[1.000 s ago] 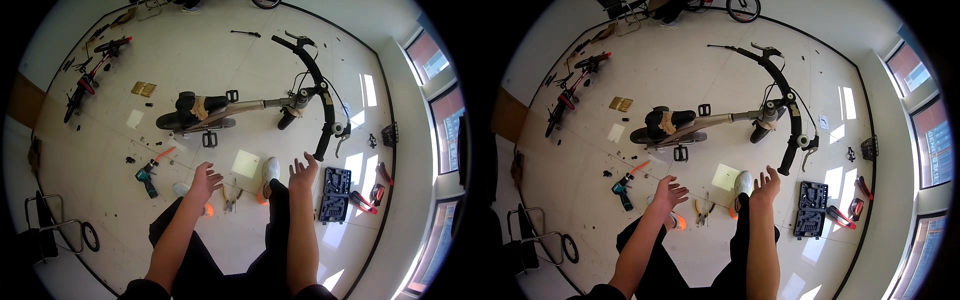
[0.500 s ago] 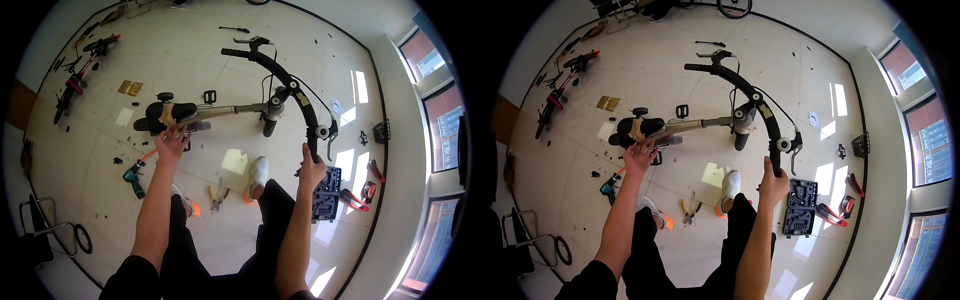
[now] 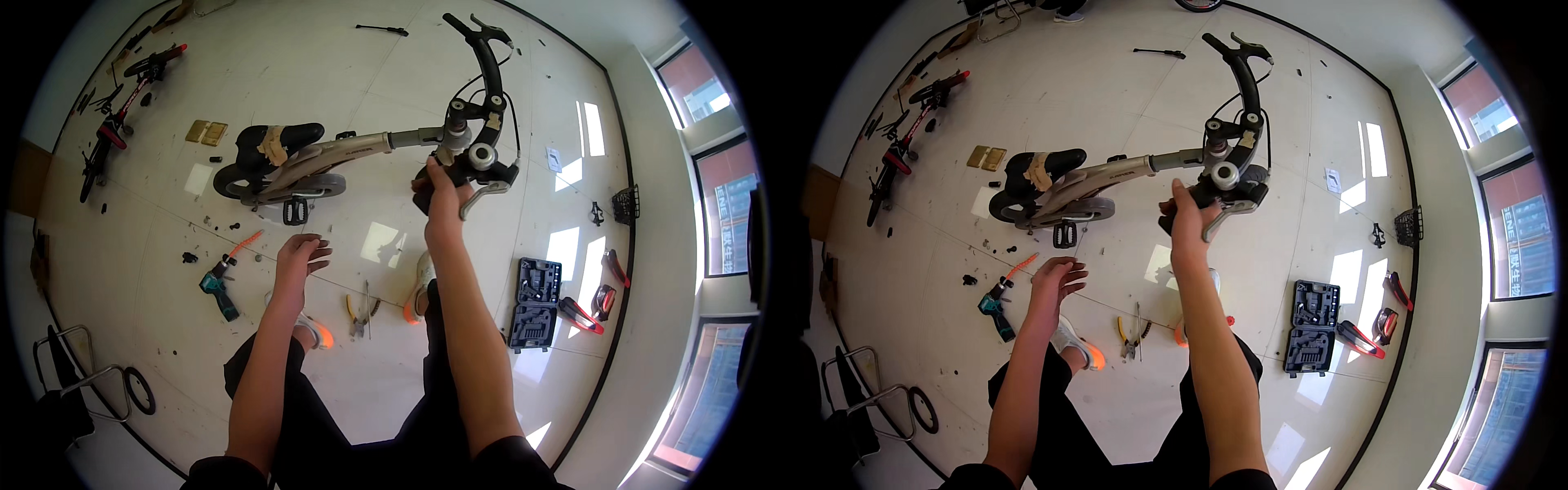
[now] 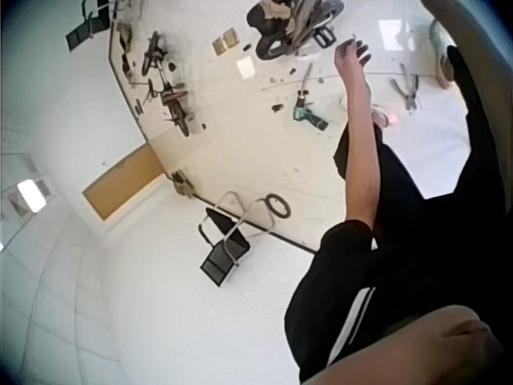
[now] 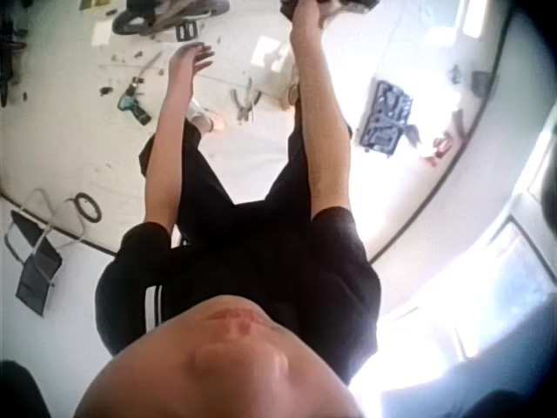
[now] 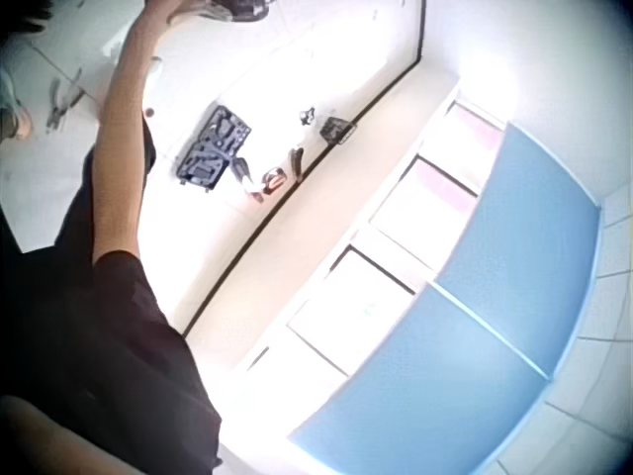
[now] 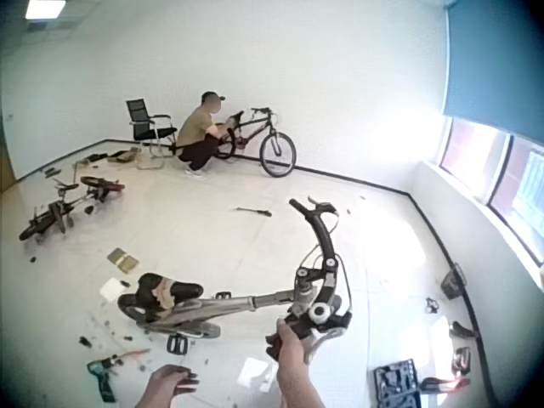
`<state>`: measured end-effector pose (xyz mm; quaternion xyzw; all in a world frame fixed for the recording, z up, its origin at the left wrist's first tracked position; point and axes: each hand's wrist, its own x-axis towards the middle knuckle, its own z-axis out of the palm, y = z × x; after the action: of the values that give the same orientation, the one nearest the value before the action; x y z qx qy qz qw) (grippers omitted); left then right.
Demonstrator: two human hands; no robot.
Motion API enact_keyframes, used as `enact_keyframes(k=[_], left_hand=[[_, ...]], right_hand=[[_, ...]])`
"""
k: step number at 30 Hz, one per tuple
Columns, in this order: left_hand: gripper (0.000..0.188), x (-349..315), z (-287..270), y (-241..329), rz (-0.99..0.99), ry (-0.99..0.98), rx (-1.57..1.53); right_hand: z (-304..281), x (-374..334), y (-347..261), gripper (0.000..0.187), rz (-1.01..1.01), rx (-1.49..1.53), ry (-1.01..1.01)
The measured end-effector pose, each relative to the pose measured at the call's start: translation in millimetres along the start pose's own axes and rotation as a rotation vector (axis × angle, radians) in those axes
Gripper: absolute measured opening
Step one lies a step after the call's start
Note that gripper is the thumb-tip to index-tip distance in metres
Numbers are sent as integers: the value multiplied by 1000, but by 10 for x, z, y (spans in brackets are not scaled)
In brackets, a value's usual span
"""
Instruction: The person assembles a bicycle by attaching the handlebar to the frame and tightening the stem bolt. They then adjust the brake cables and secure the handlebar grips.
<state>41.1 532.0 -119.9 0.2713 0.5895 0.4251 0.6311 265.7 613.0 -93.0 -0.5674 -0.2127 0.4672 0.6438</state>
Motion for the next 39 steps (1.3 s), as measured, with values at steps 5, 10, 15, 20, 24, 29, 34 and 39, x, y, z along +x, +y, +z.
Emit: enact_keyframes(k=[5, 10, 15, 20, 24, 29, 34, 39], left_hand=[[19, 45, -100, 19, 31, -42, 73], [21, 214, -28, -117, 100, -86, 113], [22, 360, -358, -280, 197, 22, 262], [24, 422, -232, -319, 224, 0, 309], [24, 327, -128, -252, 251, -38, 364], [23, 239, -67, -81, 256, -64, 480], [22, 295, -341, -2, 300, -27, 504], [22, 287, -232, -4, 291, -58, 456]], right_hand=[[-702, 972, -1162, 24, 179, -452, -138], [-1199, 1598, -1930, 26, 302, -672, -193], [-791, 1278, -976, 28, 297, -275, -141], [273, 786, 12, 29, 165, 137, 33], [1094, 731, 314, 35, 63, 301, 316], [817, 742, 314, 30, 70, 143, 305], [-561, 934, -326, 16, 310, -113, -69], [-1279, 1659, -1633, 29, 106, -895, 108]])
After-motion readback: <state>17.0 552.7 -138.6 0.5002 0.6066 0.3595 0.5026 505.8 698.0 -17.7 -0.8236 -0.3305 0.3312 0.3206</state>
